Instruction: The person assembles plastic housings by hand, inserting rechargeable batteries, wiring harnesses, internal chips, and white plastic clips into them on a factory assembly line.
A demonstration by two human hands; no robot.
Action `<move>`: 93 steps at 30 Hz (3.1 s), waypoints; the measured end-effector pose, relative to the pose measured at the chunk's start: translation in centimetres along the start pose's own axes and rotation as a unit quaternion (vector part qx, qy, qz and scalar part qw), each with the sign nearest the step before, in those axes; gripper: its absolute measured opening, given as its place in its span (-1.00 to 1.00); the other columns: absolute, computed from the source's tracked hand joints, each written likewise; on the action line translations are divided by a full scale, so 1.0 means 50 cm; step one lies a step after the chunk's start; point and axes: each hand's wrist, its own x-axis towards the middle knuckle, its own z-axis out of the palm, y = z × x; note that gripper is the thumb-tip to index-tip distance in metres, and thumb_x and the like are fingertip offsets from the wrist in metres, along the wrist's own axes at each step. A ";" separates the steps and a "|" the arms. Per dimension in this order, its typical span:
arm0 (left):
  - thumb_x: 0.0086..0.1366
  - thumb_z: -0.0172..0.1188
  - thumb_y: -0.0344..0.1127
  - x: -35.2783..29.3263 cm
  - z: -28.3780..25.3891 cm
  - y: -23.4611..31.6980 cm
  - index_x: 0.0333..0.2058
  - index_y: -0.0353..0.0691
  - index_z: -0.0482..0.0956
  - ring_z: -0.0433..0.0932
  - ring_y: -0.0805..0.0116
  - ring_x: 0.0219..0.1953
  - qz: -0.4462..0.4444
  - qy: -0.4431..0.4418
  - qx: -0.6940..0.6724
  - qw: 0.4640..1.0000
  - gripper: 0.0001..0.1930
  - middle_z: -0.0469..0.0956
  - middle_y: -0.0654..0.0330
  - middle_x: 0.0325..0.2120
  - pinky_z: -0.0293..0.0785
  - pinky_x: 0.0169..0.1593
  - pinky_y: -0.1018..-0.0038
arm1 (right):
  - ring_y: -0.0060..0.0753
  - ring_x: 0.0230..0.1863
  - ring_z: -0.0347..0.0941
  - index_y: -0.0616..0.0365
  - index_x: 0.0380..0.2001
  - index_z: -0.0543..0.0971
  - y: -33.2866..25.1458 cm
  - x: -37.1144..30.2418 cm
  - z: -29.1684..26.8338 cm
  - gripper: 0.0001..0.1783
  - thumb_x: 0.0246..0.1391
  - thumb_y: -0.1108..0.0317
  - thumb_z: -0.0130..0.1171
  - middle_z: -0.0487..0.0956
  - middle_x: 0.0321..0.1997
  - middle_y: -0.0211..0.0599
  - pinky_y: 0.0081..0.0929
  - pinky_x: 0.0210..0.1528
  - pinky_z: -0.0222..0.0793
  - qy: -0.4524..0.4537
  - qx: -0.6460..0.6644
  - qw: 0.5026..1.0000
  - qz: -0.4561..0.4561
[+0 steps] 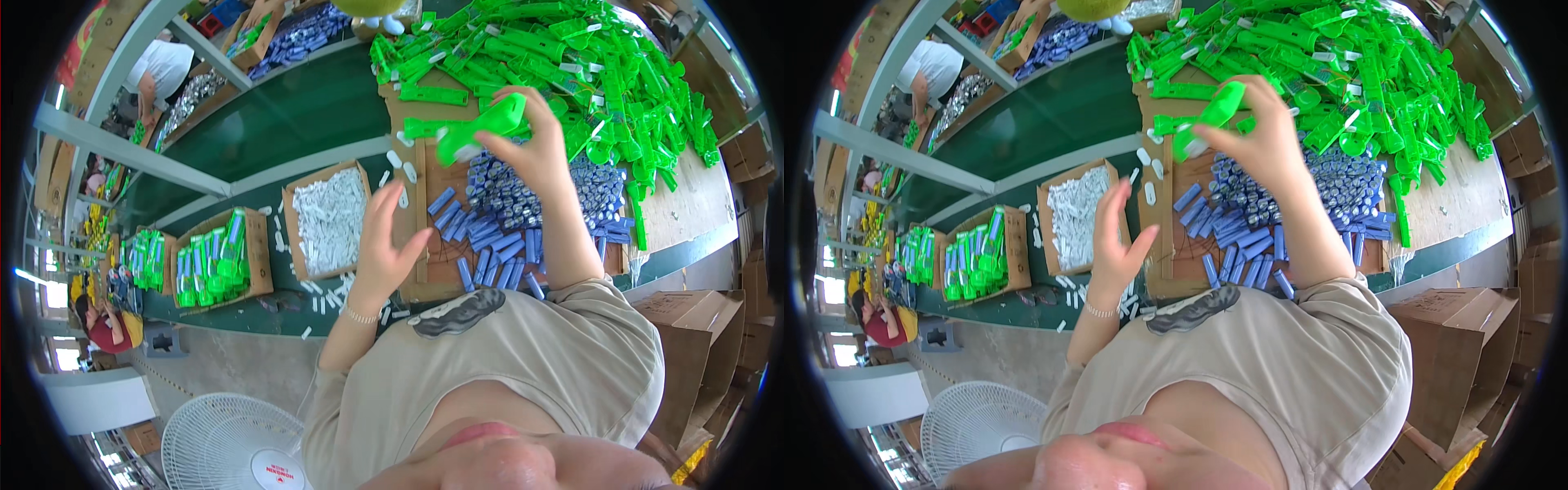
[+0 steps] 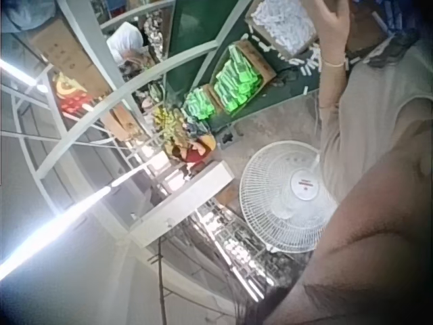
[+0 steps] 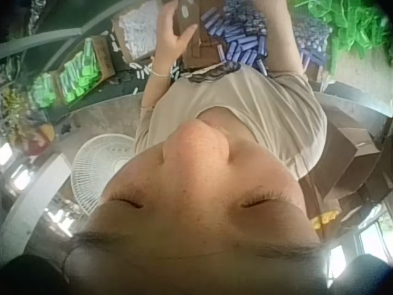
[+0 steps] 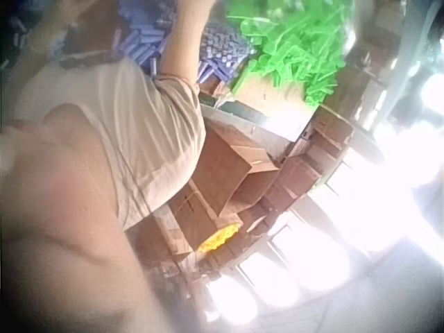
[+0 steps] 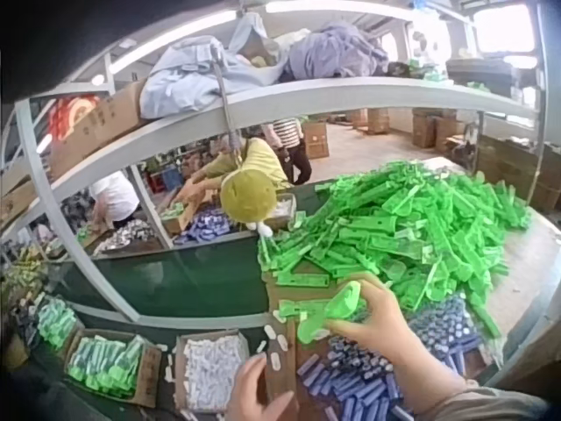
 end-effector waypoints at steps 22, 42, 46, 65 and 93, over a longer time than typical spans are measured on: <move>0.41 -0.22 0.08 0.034 -0.004 -0.014 0.18 -0.11 0.07 0.50 0.20 -0.18 -0.078 0.152 -0.418 0.892 -0.48 0.37 0.08 -0.13 0.52 -0.15 0.20 | -0.55 -0.13 0.48 0.30 -0.03 0.44 -0.046 -0.187 0.206 -0.58 0.00 0.54 0.25 0.57 -0.16 -0.26 -0.57 -0.01 0.38 -0.435 0.505 0.683 0.298; 0.39 -0.15 -0.29 -0.034 0.039 -0.065 0.27 -0.36 -0.02 0.43 0.42 -0.25 -0.207 -0.056 -0.354 0.910 -0.46 0.38 0.13 -0.13 0.40 -0.12 0.46 | -0.35 -0.49 0.56 0.35 -0.23 0.52 -0.012 -0.091 0.118 -0.78 0.19 0.38 0.05 0.61 -0.35 -0.09 -0.48 -0.38 0.48 -0.201 0.665 0.668 0.268; 0.37 -0.16 -0.26 -0.035 0.051 -0.057 0.26 -0.34 0.01 0.42 0.33 -0.15 -0.186 -0.067 -0.286 0.938 -0.46 0.36 0.05 -0.04 0.42 -0.07 0.41 | -0.56 -0.78 0.31 0.33 -0.42 0.51 0.008 -0.076 0.105 -0.72 0.18 0.27 0.13 0.50 -0.70 -0.28 -0.67 -0.74 0.19 -0.300 0.470 0.747 0.361; 0.30 0.09 -0.21 -0.035 0.070 -0.027 0.25 -0.35 0.05 0.34 0.25 0.09 -0.231 -0.144 -0.344 0.899 -0.35 0.31 0.01 0.10 0.33 0.10 0.40 | -0.64 -0.44 0.45 0.35 -0.22 0.46 0.028 -0.099 0.150 -0.71 0.03 0.41 0.27 0.57 -0.46 -0.34 -0.68 -0.42 0.37 -0.045 0.174 0.956 0.233; 0.15 0.27 -0.33 -0.045 0.029 -0.023 0.24 -0.31 0.07 0.38 0.25 0.10 -0.284 -0.069 -0.329 0.898 -0.26 0.37 -0.01 0.04 0.28 0.13 0.39 | -0.40 -0.10 0.54 0.37 0.08 0.29 0.017 -0.132 0.147 -0.41 0.06 0.32 0.27 0.57 -0.09 -0.08 -0.56 -0.21 0.49 -0.288 0.537 0.738 0.290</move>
